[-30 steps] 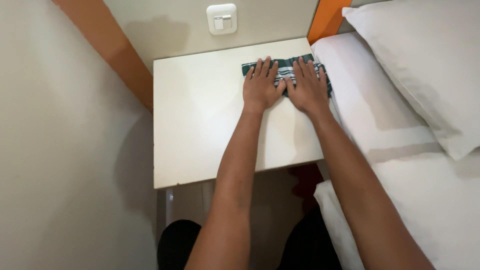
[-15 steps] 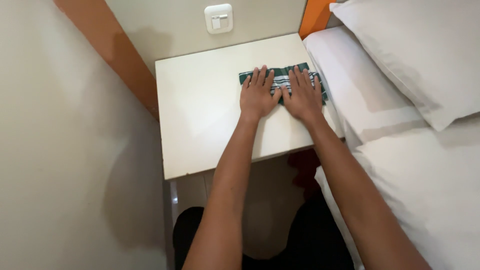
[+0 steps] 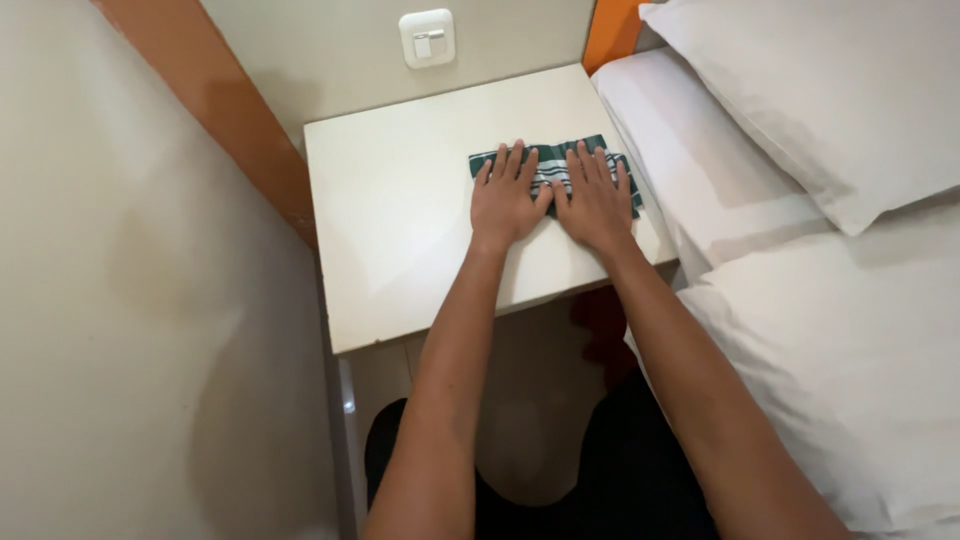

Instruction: The person wipes an orange countertop with a green and white striped cloth, then walks to a white bedside table and continues wiping its surface. The cloth is used throughout to rub the surfaces in a repetitive motion.

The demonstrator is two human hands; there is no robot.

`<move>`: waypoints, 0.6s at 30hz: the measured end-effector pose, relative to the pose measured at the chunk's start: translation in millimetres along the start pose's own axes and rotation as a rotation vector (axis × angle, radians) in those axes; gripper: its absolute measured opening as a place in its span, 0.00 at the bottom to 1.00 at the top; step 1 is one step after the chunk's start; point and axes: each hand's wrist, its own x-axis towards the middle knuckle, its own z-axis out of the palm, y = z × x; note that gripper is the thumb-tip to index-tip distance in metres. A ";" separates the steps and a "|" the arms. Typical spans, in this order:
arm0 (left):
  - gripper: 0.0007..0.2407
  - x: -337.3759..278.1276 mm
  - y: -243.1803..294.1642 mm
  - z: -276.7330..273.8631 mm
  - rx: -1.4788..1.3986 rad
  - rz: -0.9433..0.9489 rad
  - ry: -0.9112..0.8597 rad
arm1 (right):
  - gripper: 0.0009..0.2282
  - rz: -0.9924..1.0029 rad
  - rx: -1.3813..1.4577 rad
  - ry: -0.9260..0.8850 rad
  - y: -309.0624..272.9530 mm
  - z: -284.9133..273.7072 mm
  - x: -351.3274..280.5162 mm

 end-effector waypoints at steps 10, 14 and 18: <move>0.28 -10.6 7.0 -5.5 -0.030 0.046 -0.055 | 0.28 -0.014 0.014 0.000 4.0 -4.3 -23.0; 0.28 -22.4 6.0 -10.8 0.011 0.035 -0.021 | 0.29 -0.034 -0.021 -0.020 -0.4 -8.5 -22.9; 0.28 -33.1 9.3 -16.1 -0.010 0.017 -0.033 | 0.31 -0.018 -0.017 -0.050 -3.1 -11.6 -25.2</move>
